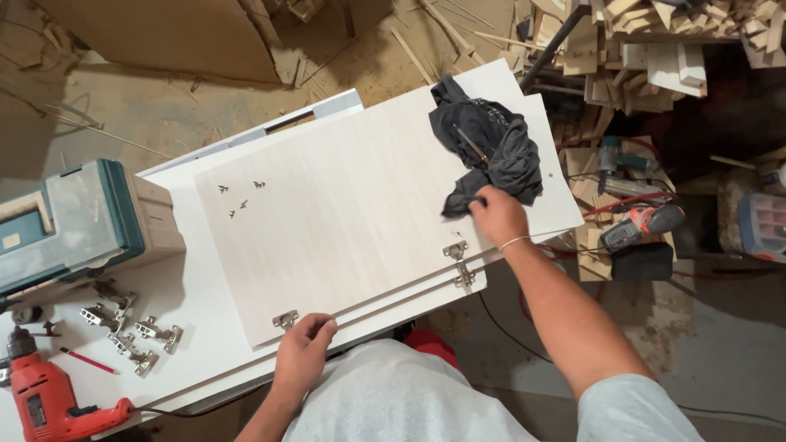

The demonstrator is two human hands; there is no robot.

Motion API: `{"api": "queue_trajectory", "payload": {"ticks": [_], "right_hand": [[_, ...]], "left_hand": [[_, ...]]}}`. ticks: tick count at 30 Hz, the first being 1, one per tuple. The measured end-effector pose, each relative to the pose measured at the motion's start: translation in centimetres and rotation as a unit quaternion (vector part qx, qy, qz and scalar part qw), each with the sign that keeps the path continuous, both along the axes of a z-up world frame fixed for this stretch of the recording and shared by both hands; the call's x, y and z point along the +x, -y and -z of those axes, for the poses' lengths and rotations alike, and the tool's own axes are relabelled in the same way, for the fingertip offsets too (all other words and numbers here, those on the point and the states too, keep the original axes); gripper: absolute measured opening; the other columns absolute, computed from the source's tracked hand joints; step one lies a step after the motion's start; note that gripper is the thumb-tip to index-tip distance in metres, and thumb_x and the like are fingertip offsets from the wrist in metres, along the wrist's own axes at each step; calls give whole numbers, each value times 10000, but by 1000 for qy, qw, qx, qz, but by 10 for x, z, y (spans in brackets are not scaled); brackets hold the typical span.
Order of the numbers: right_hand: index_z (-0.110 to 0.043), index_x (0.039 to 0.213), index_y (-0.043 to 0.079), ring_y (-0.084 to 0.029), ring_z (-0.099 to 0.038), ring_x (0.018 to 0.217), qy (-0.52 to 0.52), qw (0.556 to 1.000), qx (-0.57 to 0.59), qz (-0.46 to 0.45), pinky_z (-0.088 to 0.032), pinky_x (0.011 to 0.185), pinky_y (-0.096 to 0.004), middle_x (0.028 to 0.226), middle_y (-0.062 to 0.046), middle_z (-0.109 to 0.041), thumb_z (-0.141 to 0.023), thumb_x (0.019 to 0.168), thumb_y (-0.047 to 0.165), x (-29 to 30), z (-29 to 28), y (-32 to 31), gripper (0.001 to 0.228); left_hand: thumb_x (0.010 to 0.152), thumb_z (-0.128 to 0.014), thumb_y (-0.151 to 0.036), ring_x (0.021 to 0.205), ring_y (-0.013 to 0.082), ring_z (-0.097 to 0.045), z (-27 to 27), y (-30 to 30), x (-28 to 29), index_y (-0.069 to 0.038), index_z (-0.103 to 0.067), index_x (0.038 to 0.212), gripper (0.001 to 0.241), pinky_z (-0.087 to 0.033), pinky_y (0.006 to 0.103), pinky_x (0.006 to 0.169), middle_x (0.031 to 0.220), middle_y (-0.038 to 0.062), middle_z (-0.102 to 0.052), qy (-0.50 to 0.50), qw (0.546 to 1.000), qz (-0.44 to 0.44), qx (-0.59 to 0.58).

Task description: Installing hinges on a cabinet door panel using a power drill and screws

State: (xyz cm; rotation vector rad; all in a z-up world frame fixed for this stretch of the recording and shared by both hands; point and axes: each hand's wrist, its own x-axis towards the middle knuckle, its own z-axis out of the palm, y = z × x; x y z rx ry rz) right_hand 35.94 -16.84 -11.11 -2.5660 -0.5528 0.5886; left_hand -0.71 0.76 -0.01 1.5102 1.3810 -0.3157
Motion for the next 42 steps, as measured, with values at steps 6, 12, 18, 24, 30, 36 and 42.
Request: {"api": "queue_trajectory", "payload": {"ticks": [6, 12, 18, 24, 30, 36, 42], "right_hand": [[-698, 970, 125, -367, -588, 795, 361, 927, -18, -98, -479, 570, -497, 866, -112, -594, -680, 849, 104, 34, 27, 35, 125], [-754, 1043, 135, -370, -541, 716, 409, 895, 5, -181, -480, 568, -503, 838, -117, -518, -694, 747, 95, 19, 24, 43, 304], [-756, 1063, 138, -260, -605, 830, 145, 914, 93, -368, -496, 717, -406, 915, -57, -658, -801, 841, 241, -29, 24, 44, 248], [-659, 1311, 158, -304, -592, 1064, 155, 913, 25, -377, -489, 907, -456, 1235, -57, -625, -796, 833, 327, -50, 28, 62, 525], [-650, 1310, 172, -303, -585, 1024, 157, 904, -12, -397, -501, 846, -454, 1195, -67, -617, -756, 863, 348, -50, 21, 55, 492], [-657, 1265, 229, -330, -607, 976, 176, 902, 4, -395, -494, 883, -461, 1164, -48, -624, -800, 780, 408, -49, 20, 53, 536], [-592, 1424, 344, -236, -636, 1204, 279, 893, -98, -339, -554, 980, -403, 1329, 33, -610, -660, 830, 588, -68, 60, 70, 645]], "left_hand": [[926, -663, -303, 805, 136, -629, 32, -13, -40, -136, -799, 965, 219, -468, 279, 800, 831, -4, -739, 16, 998, -46, 42], [940, -683, -298, 969, 157, -720, 21, -21, -54, -152, -796, 1113, 253, -542, 315, 899, 1045, 18, -828, -37, 996, -62, 61], [1001, -639, -286, 1053, 207, -682, 8, -51, -68, -133, -745, 1224, 290, -560, 375, 967, 1155, 56, -767, -82, 986, -108, 101], [988, -618, -310, 975, 182, -673, 18, -58, -80, -114, -773, 1118, 282, -512, 334, 906, 1030, 25, -767, -48, 983, -124, 124], [966, -629, -336, 947, 160, -671, 35, -50, -83, -141, -783, 1093, 279, -512, 319, 879, 984, 6, -762, -43, 986, -106, 120], [923, -668, -328, 884, 189, -702, 105, -56, -120, -138, -783, 1031, 247, -516, 341, 869, 945, 30, -787, 16, 972, -24, 234], [827, -771, -250, 1181, 355, -661, 109, -46, -114, -112, -698, 1286, 485, -520, 458, 1005, 1240, 157, -693, 60, 851, 265, 449]]}}
